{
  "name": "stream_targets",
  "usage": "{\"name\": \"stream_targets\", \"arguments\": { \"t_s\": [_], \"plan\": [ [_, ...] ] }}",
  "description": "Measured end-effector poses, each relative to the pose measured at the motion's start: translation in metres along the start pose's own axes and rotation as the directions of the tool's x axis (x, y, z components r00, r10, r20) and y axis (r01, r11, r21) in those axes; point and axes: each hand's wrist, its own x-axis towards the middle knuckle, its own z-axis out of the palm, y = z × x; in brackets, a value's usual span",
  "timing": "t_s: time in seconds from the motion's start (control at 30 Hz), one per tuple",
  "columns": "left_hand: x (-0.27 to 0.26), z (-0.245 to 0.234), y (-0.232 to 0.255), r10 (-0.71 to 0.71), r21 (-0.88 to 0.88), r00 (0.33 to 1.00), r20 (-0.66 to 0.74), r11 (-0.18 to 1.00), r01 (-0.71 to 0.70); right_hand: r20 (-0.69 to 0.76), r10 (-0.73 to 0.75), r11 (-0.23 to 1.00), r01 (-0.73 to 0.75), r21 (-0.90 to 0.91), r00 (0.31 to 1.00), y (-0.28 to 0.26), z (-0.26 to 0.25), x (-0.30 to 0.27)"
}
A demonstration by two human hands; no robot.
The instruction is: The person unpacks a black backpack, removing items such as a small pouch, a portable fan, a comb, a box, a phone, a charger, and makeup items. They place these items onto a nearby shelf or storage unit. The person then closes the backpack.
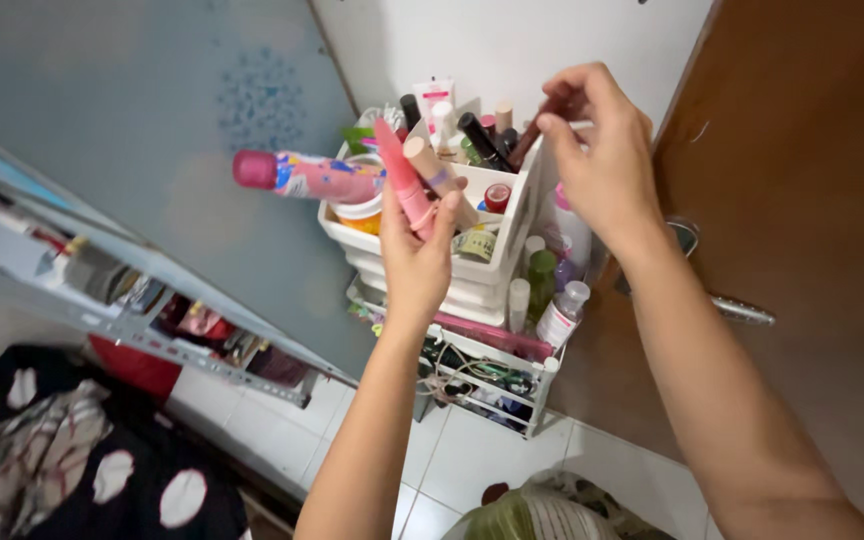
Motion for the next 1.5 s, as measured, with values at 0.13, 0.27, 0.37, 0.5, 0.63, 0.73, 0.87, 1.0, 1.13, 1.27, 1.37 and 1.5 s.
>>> {"name": "stream_targets", "arguments": {
  "t_s": [0.13, 0.27, 0.37, 0.5, 0.63, 0.73, 0.87, 1.0, 1.13, 1.27, 1.37, 1.5],
  "plan": [
    [0.016, 0.002, -0.031, 0.000, 0.038, 0.999, 0.050, 0.999, -0.001, 0.020, 0.001, 0.993, 0.001, -0.121, 1.000, 0.027, 0.024, 0.019],
    [0.029, 0.001, -0.054, -0.037, 0.025, 0.999, 0.038, 0.999, 0.036, 0.087, 0.016, 0.966, 0.007, -0.260, 0.996, 0.045, 0.046, 0.029],
    [0.034, -0.002, -0.063, -0.008, 0.031, 0.999, 0.033, 1.000, 0.007, 0.138, -0.013, 0.925, 0.064, -0.375, 0.990, 0.043, 0.049, 0.026],
    [0.039, -0.001, -0.063, -0.062, -0.110, 0.996, 0.069, 0.991, 0.070, -0.046, -0.124, 0.948, 0.104, -0.301, 0.991, 0.016, 0.047, 0.016],
    [0.035, 0.001, -0.058, -0.084, -0.132, 0.986, 0.147, 0.986, 0.104, 0.071, 0.148, 0.985, -0.141, -0.098, 0.986, -0.009, 0.041, 0.001],
    [0.030, 0.003, -0.053, -0.021, -0.106, 0.972, 0.233, 0.993, 0.046, 0.211, 0.179, 0.984, -0.171, -0.057, 0.961, -0.011, 0.038, -0.004],
    [0.035, 0.004, -0.049, -0.033, -0.185, 0.990, 0.140, 0.981, 0.059, 0.043, 0.001, 0.998, -0.003, 0.060, 0.999, 0.004, 0.026, 0.002],
    [0.041, 0.002, -0.050, -0.004, -0.085, 0.996, 0.092, 0.996, 0.012, -0.009, 0.040, 0.997, -0.039, 0.067, 0.999, 0.020, 0.021, 0.005],
    [0.052, 0.007, -0.053, 0.023, 0.089, 0.989, 0.145, 0.995, -0.036, -0.065, -0.002, 0.999, 0.000, -0.037, 0.998, 0.028, 0.036, 0.002],
    [0.060, 0.013, -0.058, -0.138, -0.076, 0.977, 0.165, 0.985, 0.152, -0.082, -0.072, 0.988, 0.060, -0.144, 0.994, 0.035, 0.057, 0.003],
    [0.064, 0.015, -0.061, 0.023, -0.105, 0.986, 0.163, 0.994, -0.006, -0.035, -0.134, 0.982, 0.128, -0.138, 0.990, 0.042, 0.061, 0.000],
    [0.061, 0.011, -0.064, -0.097, -0.184, 0.973, 0.208, 0.973, 0.136, -0.027, -0.322, 0.887, 0.291, -0.357, 0.947, 0.042, 0.061, -0.007]
  ]
}}
